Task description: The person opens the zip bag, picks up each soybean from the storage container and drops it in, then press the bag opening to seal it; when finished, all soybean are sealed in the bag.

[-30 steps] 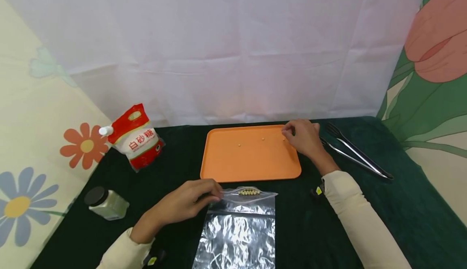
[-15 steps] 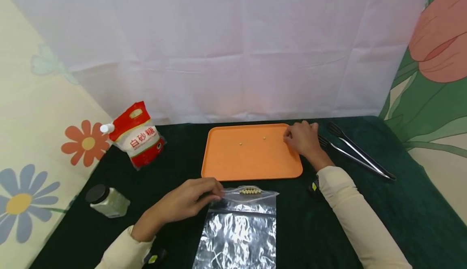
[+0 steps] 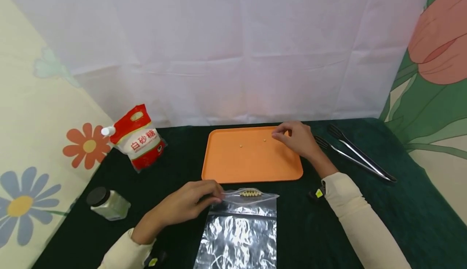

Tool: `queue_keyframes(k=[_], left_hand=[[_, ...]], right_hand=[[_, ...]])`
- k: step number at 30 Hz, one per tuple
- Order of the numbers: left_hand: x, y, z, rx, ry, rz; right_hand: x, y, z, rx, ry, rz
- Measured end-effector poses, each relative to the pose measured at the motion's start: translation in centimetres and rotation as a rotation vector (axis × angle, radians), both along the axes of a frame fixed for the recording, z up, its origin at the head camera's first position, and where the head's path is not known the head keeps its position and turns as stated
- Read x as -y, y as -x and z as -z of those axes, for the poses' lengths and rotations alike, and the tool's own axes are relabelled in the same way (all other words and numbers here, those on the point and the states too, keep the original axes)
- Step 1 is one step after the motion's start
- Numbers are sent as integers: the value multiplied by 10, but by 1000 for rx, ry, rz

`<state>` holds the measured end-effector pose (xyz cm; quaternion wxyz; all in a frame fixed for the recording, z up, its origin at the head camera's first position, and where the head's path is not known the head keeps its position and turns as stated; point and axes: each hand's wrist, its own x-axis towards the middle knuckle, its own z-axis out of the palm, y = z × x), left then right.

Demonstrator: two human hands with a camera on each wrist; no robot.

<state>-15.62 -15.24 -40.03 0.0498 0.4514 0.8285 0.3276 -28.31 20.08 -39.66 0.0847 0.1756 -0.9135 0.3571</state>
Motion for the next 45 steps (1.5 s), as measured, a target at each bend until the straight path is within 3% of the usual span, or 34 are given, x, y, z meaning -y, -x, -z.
queue_keyframes(k=[6,13,15,18,23,32,37,40,45], left_hand=[[0,0,-2,5,-5,4],[0,-1,-4,36,12,-9],[0,-2,-3,35,12,-10],[0,-2,-2,26,7,-6],[0,-2,-1,26,9,-9],[-1,0,-3,42,22,-21],[-1,0,-4,38,16,-14],[0,0,-4,49,12,-13],[0,-1,-4,41,14,-15]], right_hand=[[6,-26,-19,40,151,-222],[17,-49,-17,105,271,-708],[21,-53,-14,142,263,-786],[25,-58,-12,183,254,-840],[30,-61,-13,199,255,-892],[38,-61,-8,150,227,-992],[38,-60,-10,170,209,-882],[40,-54,-11,110,169,-781],[48,-37,-9,-3,1,-591]])
